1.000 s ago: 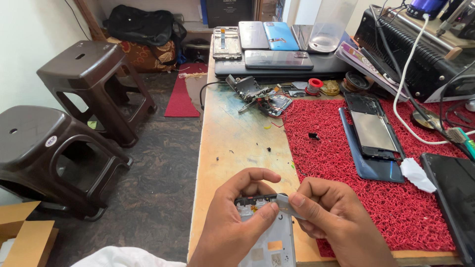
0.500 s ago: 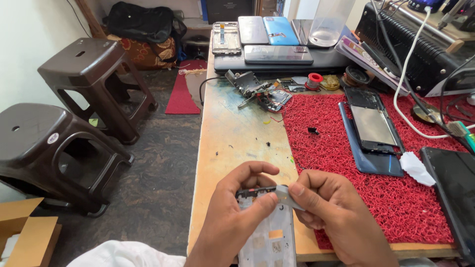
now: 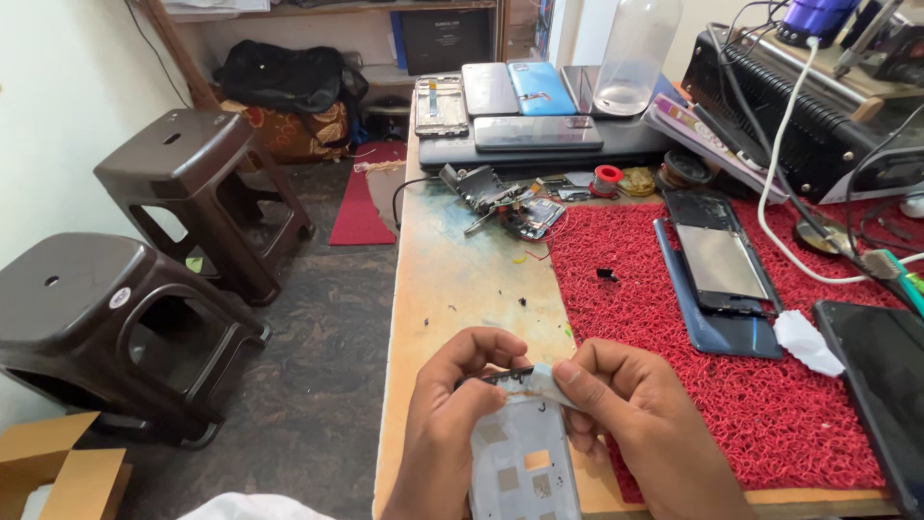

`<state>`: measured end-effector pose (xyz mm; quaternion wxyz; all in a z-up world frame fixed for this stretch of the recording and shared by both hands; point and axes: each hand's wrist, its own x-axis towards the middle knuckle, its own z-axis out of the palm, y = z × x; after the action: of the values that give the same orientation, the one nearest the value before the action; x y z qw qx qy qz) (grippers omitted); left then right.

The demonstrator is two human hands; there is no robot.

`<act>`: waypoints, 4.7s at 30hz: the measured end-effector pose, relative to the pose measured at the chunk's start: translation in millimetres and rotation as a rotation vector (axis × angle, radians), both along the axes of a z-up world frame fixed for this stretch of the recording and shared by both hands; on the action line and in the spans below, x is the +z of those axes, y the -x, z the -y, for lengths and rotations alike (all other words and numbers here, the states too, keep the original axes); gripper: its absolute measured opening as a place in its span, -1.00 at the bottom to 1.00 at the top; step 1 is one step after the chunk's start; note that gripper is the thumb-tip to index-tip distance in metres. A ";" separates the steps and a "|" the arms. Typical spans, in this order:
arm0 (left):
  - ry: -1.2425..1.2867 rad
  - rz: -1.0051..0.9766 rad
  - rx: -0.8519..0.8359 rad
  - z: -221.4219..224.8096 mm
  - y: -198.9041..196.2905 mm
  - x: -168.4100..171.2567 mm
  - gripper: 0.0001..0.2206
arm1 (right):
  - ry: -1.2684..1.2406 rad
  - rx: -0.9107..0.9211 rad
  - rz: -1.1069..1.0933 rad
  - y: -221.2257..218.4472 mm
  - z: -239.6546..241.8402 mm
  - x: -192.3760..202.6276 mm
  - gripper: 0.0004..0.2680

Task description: The person manipulates internal components of a mobile phone chassis using their hands and a small metal tool.

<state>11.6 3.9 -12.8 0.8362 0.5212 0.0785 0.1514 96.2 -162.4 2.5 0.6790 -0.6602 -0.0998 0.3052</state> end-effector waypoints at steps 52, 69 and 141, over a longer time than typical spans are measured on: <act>-0.426 -0.072 0.402 10.0 -17.2 4.3 -0.89 | 0.060 -0.460 0.427 20.0 -41.8 -23.5 -0.86; -1.061 0.081 0.173 -28.6 0.7 38.6 -0.80 | 0.361 -0.588 0.919 45.2 -55.0 -5.2 -0.91; -1.104 -0.142 0.347 -18.7 -3.6 10.6 -0.90 | 0.976 -0.562 1.269 -53.5 305.8 -105.4 -0.39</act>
<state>15.2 22.6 -2.2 0.3963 0.8683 0.1279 0.2695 149.6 -468.2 -102.9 0.1838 -0.9256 -0.1511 -0.2942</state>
